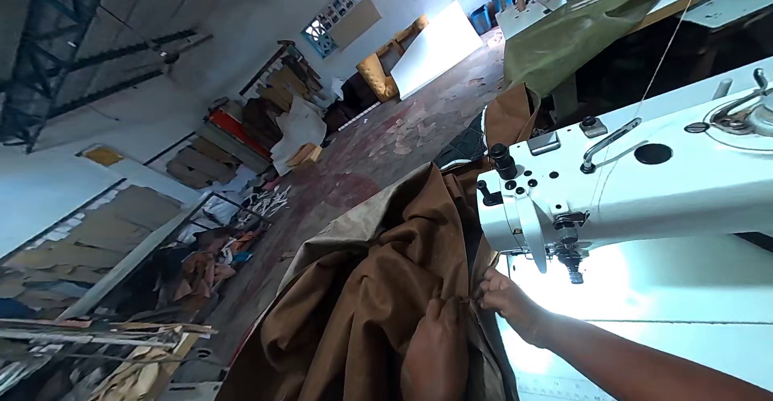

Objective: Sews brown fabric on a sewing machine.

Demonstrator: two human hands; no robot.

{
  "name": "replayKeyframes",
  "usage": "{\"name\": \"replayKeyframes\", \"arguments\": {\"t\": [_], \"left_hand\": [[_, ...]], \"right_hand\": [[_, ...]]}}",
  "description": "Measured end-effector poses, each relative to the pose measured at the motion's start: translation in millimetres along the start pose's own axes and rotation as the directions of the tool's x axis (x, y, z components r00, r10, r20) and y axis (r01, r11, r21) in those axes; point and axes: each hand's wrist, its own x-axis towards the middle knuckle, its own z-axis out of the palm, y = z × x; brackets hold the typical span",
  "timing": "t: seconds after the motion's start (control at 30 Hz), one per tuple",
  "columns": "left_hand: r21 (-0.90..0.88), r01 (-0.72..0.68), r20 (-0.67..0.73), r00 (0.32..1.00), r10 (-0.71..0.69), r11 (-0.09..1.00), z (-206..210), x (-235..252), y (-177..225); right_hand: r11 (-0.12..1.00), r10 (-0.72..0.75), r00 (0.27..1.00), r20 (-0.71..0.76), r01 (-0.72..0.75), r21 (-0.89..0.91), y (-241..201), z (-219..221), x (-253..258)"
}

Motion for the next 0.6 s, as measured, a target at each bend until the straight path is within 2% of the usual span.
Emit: {"name": "replayKeyframes", "arguments": {"t": [0.1,0.23,0.4,0.5,0.6], "left_hand": [[0.052,-0.071,-0.150,0.986,0.078,0.996,10.6,-3.8,-1.7],[0.132,-0.103,-0.200,0.971,0.128,0.986,15.3,-7.3,-2.2],[0.247,-0.153,-0.072,0.982,0.175,0.957,4.8,-11.9,9.7],[0.349,-0.150,-0.096,0.976,0.194,0.925,6.7,-12.9,14.1],[0.431,-0.079,-0.151,0.976,0.158,0.899,15.9,-10.1,17.9]], "right_hand": [[1.000,-0.013,1.000,0.006,0.013,0.007,1.2,0.1,0.3],[1.000,-0.008,1.000,0.002,0.007,0.017,0.0,1.0,-0.7],[1.000,-0.014,0.999,0.029,0.015,-0.017,1.2,-1.2,-0.2],[0.990,-0.007,0.998,0.066,0.017,-0.138,0.6,-3.5,-0.1],[0.969,-0.071,0.992,0.103,0.093,-0.229,5.5,-7.9,4.3]]}}
